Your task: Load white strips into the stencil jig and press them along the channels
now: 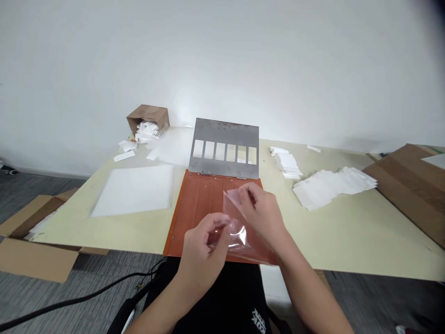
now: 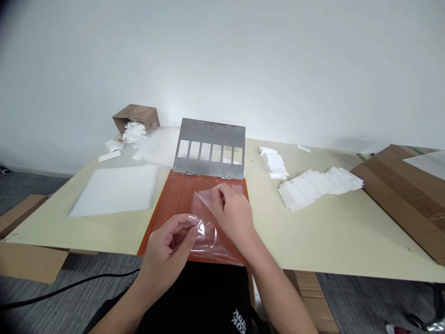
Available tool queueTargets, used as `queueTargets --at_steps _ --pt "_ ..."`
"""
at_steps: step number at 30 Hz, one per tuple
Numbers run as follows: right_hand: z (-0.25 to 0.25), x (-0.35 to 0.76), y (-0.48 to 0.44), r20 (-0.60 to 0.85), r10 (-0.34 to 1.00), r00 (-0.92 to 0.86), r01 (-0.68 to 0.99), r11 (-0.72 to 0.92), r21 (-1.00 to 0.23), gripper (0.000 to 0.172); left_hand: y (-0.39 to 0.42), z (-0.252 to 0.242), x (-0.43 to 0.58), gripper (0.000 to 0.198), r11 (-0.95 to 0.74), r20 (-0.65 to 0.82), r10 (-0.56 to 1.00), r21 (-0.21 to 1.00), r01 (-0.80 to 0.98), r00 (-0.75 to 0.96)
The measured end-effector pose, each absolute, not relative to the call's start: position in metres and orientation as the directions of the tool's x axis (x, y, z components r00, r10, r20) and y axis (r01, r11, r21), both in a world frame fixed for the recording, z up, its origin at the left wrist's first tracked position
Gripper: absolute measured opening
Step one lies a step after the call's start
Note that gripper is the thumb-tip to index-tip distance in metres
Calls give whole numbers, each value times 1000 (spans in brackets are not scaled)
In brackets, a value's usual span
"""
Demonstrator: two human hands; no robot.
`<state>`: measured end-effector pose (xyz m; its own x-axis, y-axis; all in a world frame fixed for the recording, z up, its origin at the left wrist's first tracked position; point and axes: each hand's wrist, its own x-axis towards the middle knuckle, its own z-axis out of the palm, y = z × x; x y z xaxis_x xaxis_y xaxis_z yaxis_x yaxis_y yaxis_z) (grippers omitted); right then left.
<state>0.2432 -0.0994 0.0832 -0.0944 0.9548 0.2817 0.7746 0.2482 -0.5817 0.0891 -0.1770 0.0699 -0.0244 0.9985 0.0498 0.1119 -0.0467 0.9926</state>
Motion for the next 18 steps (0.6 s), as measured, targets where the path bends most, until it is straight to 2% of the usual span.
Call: queueTargets --at_steps 4,8,12,18 --pt "71 257 -78 178 984 15 853 80 -515 36 -183 61 87 18 36 -37 999 999 38 24" --pt "57 264 -57 40 995 87 941 -69 -332 36 -189 50 79 22 149 -146 988 987 -55 57" --pt "42 263 -41 -3 994 111 962 -108 -249 38 -194 46 67 30 256 -250 966 958 -127 62" --pt "24 260 -26 -13 991 131 977 -131 -166 39 -195 57 46 43 414 -412 910 906 -91 39"
